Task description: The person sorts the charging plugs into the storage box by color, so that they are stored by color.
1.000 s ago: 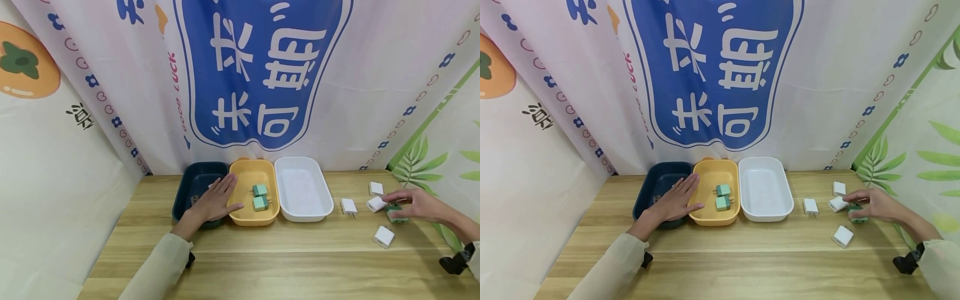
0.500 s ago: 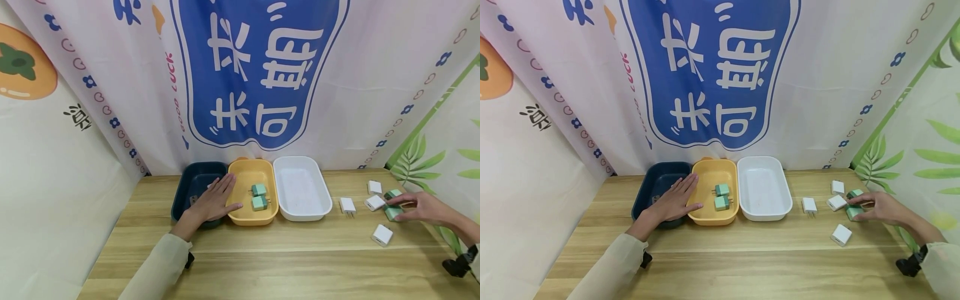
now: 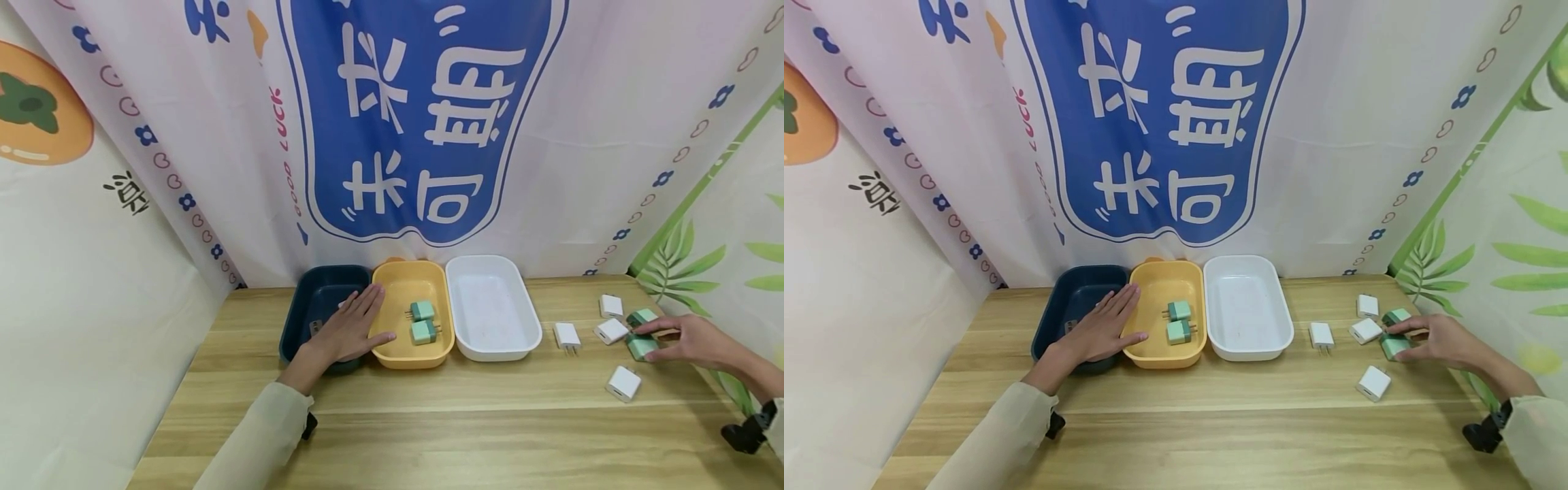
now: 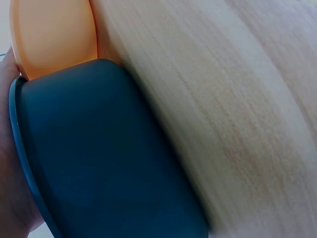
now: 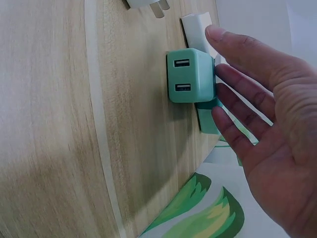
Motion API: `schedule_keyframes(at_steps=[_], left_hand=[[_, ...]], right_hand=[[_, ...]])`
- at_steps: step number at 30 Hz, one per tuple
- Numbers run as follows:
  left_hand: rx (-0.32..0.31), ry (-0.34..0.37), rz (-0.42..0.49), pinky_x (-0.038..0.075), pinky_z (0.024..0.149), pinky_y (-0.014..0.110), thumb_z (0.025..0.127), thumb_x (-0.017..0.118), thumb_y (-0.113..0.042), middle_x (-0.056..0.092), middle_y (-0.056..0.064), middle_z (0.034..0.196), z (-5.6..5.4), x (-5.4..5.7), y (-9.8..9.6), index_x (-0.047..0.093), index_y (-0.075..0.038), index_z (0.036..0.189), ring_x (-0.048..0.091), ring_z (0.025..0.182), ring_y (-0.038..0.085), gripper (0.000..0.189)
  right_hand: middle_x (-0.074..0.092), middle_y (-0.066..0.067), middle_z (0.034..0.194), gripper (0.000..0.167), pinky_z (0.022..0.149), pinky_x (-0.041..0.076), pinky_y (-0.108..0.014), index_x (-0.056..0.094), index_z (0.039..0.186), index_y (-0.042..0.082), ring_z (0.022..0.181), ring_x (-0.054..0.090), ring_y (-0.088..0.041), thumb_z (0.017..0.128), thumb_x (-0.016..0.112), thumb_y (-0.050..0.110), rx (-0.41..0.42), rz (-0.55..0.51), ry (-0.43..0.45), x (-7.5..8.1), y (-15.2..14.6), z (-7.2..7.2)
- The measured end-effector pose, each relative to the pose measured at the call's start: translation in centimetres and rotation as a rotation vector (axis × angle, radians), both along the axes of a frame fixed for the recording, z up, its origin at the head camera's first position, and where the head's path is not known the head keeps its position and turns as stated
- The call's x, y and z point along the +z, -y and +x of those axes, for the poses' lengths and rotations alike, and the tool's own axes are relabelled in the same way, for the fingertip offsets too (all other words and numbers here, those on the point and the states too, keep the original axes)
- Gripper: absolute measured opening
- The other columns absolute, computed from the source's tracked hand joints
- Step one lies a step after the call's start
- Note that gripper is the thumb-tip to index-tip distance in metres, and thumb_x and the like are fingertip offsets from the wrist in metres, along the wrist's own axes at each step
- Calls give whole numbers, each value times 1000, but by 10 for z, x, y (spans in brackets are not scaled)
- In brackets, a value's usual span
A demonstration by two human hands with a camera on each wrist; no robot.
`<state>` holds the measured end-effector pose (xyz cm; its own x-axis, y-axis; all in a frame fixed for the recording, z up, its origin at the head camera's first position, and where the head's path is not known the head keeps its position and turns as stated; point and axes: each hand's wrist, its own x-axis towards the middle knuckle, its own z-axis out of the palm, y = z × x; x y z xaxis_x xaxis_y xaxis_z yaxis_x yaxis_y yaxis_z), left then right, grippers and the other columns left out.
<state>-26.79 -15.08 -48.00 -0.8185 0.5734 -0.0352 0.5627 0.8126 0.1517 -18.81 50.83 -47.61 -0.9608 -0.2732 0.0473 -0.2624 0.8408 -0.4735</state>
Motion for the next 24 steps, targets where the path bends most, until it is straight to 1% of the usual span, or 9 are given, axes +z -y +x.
schedule_keyframes(at_steps=[1, 5, 7, 12, 14, 16, 21, 24], left_hand=[[0, 0, 1, 5, 134, 48, 104, 39, -73, 1, 10, 179, 0, 0, 0, 4, -6, 170, 1, 165, 25, 100], [1, -2, 2, 5, 134, 48, 105, 39, -73, 1, 10, 179, -1, -1, -1, 5, -6, 170, 1, 165, 25, 100], [0, -3, 2, 5, 134, 49, 105, 39, -72, 2, 10, 179, -1, -2, -1, 5, -6, 170, 1, 165, 25, 100], [1, -7, 2, 6, 134, 49, 104, 39, -73, 1, 10, 179, -2, -3, -1, 4, -7, 171, 1, 165, 24, 100], [1, -8, 0, 6, 134, 48, 104, 39, -73, 0, 9, 179, -2, -3, -1, 3, -7, 171, 1, 165, 24, 100], [-1, -9, 5, 5, 134, 48, 104, 39, -73, 0, 9, 179, -3, -3, 0, 4, -7, 171, 1, 165, 24, 100], [-3, -14, 17, 6, 134, 49, 105, 40, -72, 3, 10, 179, -2, -4, 0, 6, -7, 171, 2, 165, 24, 99], [-4, -11, 15, 6, 134, 49, 104, 40, -73, 3, 10, 179, -2, -3, 1, 5, -7, 171, 2, 165, 24, 100]], right_hand=[[74, -23, 116, 45, 70, 59, -23, 80, 113, 5, 91, 60, 11, 75, 97, 22, 1, 1, -3, -1, 0, 0], [77, -15, 112, 44, 70, 60, -24, 80, 111, 5, 91, 59, 12, 73, 98, 20, 2, -5, -23, -4, -1, -1], [77, -13, 111, 45, 69, 60, -24, 80, 111, 5, 91, 59, 13, 73, 98, 20, 1, -4, -25, -4, -1, -1], [75, -21, 116, 46, 72, 59, -24, 81, 113, 6, 94, 55, 15, 74, 98, 24, -12, 27, 21, -3, 0, 0], [74, -21, 117, 47, 73, 59, -23, 81, 113, 6, 95, 53, 17, 75, 97, 26, -14, 41, 38, -4, -1, 1], [75, -19, 116, 47, 74, 58, -23, 81, 113, 6, 96, 52, 18, 74, 98, 26, -4, 47, 31, -5, -1, 1], [76, -8, 110, 46, 72, 59, -20, 81, 111, 6, 96, 54, 18, 71, 99, 20, 32, 4, -22, -10, -3, 2], [75, 1, 109, 47, 72, 58, -18, 80, 111, 4, 96, 54, 17, 70, 99, 17, 49, -23, -36, -13, -4, 3]])
